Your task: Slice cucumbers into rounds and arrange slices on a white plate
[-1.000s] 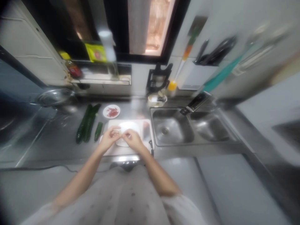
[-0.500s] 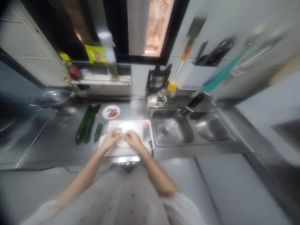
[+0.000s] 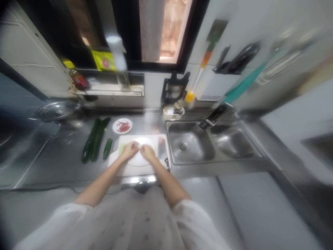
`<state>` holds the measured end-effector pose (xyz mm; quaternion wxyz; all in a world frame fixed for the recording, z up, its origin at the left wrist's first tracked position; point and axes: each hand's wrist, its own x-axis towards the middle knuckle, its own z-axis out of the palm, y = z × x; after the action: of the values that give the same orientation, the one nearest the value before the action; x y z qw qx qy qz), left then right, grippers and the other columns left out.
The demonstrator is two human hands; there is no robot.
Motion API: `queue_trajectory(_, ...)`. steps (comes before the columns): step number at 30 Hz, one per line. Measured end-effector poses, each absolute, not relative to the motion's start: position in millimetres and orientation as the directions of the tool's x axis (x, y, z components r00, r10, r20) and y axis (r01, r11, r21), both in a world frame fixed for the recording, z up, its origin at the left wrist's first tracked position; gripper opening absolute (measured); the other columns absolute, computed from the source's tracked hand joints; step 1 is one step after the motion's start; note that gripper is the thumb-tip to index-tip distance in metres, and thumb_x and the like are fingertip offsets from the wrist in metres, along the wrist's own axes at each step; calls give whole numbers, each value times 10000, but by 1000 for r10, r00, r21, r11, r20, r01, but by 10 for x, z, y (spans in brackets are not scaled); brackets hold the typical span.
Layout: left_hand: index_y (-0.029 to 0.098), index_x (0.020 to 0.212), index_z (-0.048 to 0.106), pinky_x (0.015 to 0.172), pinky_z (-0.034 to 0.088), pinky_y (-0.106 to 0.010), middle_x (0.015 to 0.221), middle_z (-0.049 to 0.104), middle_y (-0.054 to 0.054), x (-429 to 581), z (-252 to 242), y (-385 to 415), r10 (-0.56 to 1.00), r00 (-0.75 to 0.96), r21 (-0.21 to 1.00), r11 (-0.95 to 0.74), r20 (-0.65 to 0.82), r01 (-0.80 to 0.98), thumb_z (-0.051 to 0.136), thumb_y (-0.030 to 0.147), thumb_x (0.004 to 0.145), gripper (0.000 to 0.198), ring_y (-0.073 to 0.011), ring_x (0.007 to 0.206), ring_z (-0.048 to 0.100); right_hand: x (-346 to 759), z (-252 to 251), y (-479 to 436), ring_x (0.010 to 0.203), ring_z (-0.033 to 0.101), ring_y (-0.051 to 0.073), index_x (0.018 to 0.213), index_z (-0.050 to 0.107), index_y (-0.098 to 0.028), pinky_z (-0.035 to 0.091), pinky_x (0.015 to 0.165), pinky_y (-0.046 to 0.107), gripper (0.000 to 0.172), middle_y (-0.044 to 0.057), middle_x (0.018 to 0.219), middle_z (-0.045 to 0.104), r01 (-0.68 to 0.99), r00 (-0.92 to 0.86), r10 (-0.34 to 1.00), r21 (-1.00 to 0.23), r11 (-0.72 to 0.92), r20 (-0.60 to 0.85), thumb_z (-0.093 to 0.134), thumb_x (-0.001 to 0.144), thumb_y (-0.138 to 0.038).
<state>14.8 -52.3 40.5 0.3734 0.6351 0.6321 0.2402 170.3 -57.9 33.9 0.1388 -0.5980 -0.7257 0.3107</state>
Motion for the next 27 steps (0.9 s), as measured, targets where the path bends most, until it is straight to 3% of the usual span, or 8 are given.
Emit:
queue_trajectory(5,211,1059,638,697,420,-242,869,685,-24,186,355,-363,976,137,630,0,-168,776,580,180,793,274,-165,791,605,1668,308,-467,879,589,163,930,667,-151,364,740,226,253,94,960,696,889,-221,951,-446,106,-214,427,935,-229)
queue_trajectory(10,214,1082,622,795,432,-272,1013,660,-50,192,298,-365,978,174,543,-86,-112,836,588,231,820,265,-193,940,590,1669,323,-488,975,576,165,1053,631,-166,377,791,233,264,93,1080,656,921,-229,948,-365,138,-219,395,953,-230)
queue_trajectory(16,219,1064,663,883,428,-301,1064,614,-72,145,212,-456,975,220,472,-182,-25,862,516,286,899,231,-211,1044,550,1641,378,-689,962,595,182,1167,592,-219,411,778,265,363,96,1090,636,966,-215,934,-199,162,-284,284,1002,-317)
queue_trajectory(27,237,1024,692,818,434,-290,1022,603,-65,209,170,-375,981,190,441,-152,-44,885,488,329,920,247,-202,988,557,1611,417,-669,923,638,186,1280,561,-261,428,778,279,451,101,1050,679,973,-222,923,-137,187,-315,205,1016,-345)
